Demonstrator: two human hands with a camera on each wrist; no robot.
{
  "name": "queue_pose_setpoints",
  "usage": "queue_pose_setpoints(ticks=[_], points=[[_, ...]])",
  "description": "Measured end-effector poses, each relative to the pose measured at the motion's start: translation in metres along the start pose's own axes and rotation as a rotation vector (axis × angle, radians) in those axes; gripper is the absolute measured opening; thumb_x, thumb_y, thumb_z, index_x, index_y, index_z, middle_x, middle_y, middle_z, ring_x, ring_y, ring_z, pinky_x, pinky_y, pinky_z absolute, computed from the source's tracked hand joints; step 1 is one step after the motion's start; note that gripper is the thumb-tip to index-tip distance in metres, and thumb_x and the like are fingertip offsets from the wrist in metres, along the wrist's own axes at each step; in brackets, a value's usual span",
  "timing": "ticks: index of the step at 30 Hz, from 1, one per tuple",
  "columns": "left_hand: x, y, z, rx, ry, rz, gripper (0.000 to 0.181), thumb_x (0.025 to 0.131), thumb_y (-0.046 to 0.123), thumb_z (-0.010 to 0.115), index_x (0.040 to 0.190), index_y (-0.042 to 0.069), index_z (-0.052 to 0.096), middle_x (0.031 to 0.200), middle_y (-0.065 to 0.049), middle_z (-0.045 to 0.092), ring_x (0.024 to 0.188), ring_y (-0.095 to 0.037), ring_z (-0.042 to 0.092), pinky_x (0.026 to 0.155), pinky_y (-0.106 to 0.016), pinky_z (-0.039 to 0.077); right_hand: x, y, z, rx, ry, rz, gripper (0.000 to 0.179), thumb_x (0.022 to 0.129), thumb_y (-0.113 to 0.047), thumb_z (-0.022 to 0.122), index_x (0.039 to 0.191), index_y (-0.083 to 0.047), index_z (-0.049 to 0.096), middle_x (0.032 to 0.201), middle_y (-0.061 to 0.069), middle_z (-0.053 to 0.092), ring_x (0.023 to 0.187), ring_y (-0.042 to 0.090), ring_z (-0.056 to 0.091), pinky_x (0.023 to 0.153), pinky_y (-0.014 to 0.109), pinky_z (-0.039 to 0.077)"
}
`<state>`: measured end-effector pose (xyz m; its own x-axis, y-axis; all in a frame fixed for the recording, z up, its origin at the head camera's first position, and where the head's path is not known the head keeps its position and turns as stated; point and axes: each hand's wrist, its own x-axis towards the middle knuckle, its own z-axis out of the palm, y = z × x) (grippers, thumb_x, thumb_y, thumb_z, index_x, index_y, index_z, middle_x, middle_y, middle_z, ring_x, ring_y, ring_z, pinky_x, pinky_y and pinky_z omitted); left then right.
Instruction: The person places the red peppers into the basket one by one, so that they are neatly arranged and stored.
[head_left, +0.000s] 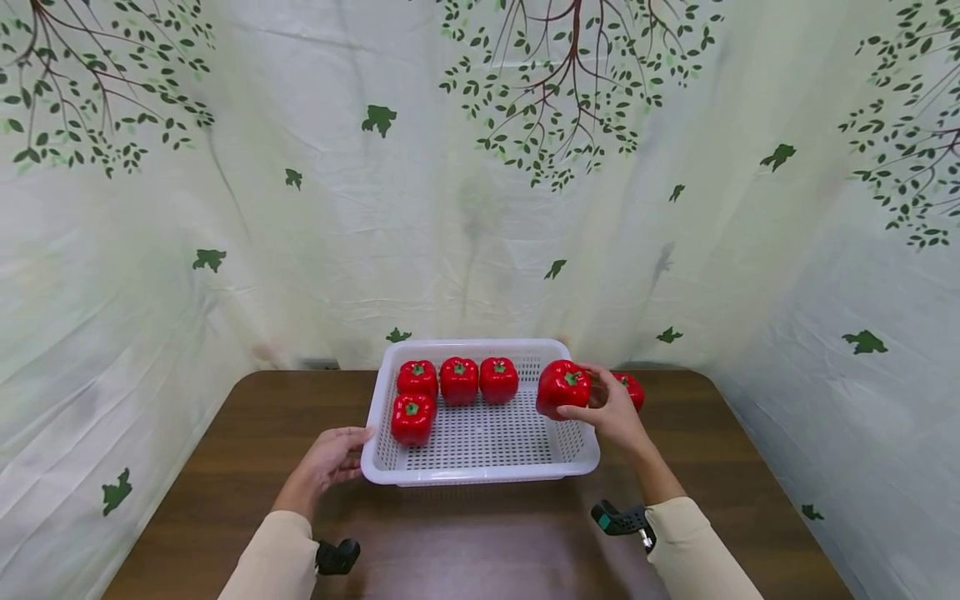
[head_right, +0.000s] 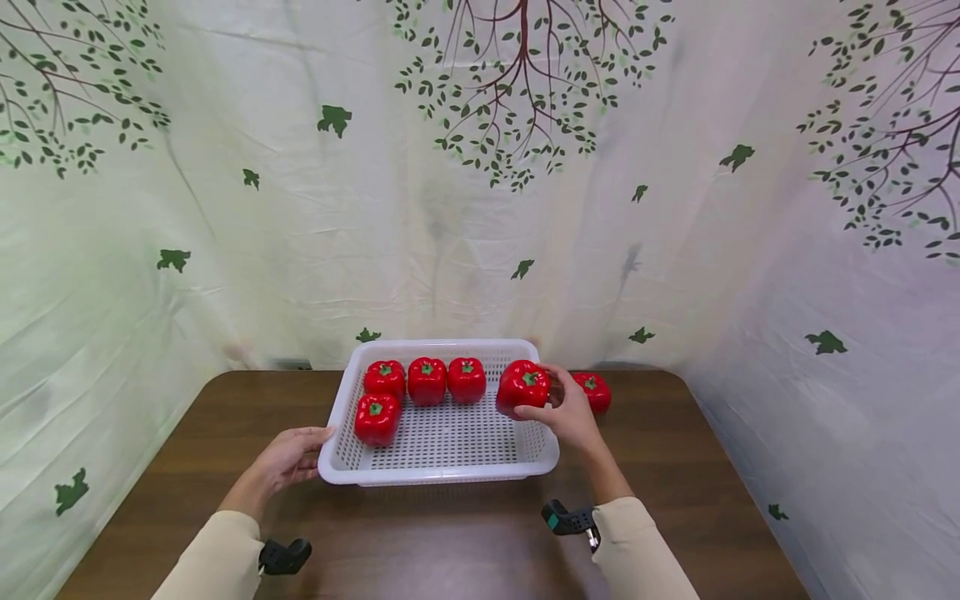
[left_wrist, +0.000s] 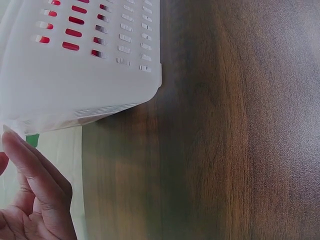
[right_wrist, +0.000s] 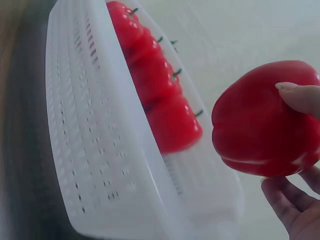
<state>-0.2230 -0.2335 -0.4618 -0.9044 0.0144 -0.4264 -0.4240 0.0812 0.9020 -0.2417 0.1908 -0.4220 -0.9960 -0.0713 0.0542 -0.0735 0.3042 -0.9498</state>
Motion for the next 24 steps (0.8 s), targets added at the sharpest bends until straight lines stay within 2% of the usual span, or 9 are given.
queue_pose_setpoints(ticks=[11, 16, 24], points=[[0.002, -0.001, 0.000, 0.003, 0.000, -0.003, 0.045, 0.096, 0.030, 0.061, 0.119, -0.008, 0.056, 0.098, -0.010, 0.067, 0.072, -0.019, 0.066, 0.068, -0.032, 0.057, 0.015, -0.002, 0.031, 0.005, -0.035, 0.024, 0.086, 0.068, -0.022, 0.087, 0.140, -0.018, 0.041, 0.140, 0.009, 0.045, 0.120, 0.035, 0.050, 0.088, 0.046, 0.053], [0.003, -0.001, 0.000, 0.010, 0.004, -0.002, 0.046, 0.096, 0.030, 0.060, 0.120, -0.009, 0.056, 0.097, -0.009, 0.067, 0.073, -0.020, 0.067, 0.069, -0.033, 0.058, 0.022, -0.003, 0.043, -0.008, -0.048, 0.006, 0.082, 0.069, -0.018, 0.087, 0.138, -0.017, 0.044, 0.138, 0.009, 0.047, 0.119, 0.035, 0.052, 0.089, 0.047, 0.052], [0.001, 0.000, -0.001, 0.026, 0.007, 0.000, 0.048, 0.095, 0.032, 0.060, 0.120, -0.008, 0.055, 0.100, -0.012, 0.066, 0.073, -0.020, 0.066, 0.069, -0.032, 0.057, 0.033, -0.004, 0.062, -0.041, -0.099, 0.035, 0.079, 0.068, -0.012, 0.086, 0.136, -0.014, 0.045, 0.135, 0.010, 0.049, 0.118, 0.035, 0.051, 0.088, 0.047, 0.053]])
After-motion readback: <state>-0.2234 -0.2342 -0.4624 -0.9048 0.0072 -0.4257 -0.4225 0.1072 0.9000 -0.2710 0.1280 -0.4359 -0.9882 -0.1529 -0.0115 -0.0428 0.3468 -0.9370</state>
